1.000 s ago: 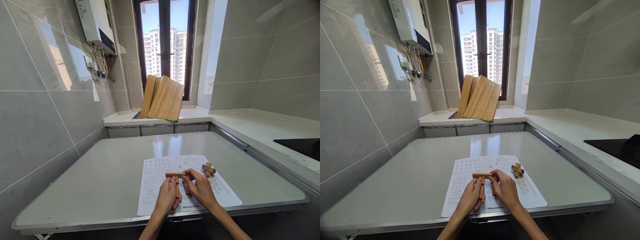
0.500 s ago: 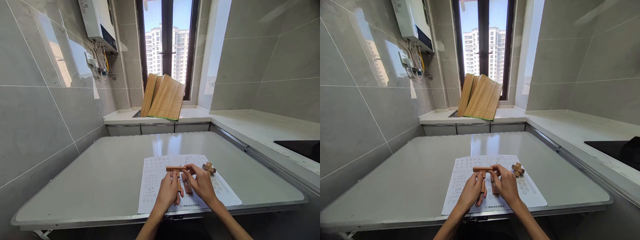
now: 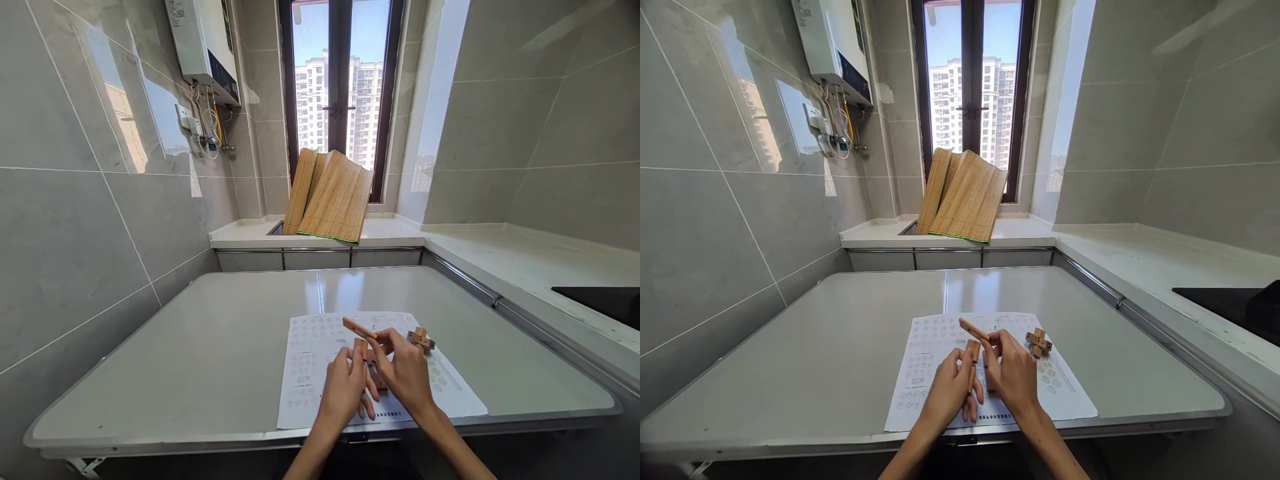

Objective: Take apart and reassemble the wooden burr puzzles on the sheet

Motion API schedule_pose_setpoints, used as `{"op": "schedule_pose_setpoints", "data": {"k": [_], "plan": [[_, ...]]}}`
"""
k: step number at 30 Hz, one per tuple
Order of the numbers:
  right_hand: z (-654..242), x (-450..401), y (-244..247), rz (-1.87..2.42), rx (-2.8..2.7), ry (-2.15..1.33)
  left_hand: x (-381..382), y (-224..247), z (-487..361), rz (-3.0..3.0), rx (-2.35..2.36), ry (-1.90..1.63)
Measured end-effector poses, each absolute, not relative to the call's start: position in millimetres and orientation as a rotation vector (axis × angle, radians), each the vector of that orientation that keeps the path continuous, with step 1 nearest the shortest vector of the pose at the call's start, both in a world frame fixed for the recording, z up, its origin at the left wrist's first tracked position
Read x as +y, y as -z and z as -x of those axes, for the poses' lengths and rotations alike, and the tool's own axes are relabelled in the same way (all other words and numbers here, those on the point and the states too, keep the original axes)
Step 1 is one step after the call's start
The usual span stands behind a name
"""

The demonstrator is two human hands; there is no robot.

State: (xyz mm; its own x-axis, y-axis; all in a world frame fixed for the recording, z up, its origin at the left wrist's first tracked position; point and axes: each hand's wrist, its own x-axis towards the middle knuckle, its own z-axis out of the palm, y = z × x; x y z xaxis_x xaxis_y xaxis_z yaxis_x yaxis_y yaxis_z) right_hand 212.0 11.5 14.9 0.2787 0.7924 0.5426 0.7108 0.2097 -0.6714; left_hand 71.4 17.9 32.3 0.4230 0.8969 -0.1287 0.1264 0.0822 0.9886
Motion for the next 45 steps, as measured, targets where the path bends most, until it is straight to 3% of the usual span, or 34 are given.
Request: {"op": "schedule_pose_setpoints", "data": {"k": [7, 22, 29, 36, 45], "plan": [[-241, 14, -2, 1.571, -1.43, -0.264, 25, -26, -65, -1.746, 1.183, -0.949], [-258, -22, 47, 1.952, -1.374, -0.315, 59, 3, -74, -2.197, 1.58, -0.568], [-249, -16, 53, 1.854, -1.562, -0.245, 57, -2, -77, -2.376, 1.397, -0.619], [-252, -12, 56, 1.684, -1.649, -0.258, 63, 0, -70, -2.55, 0.746, -0.695], [-252, -15, 52, 1.695, -1.607, -0.331, 95, 15, -58, -2.55, 0.984, -0.801]]}}
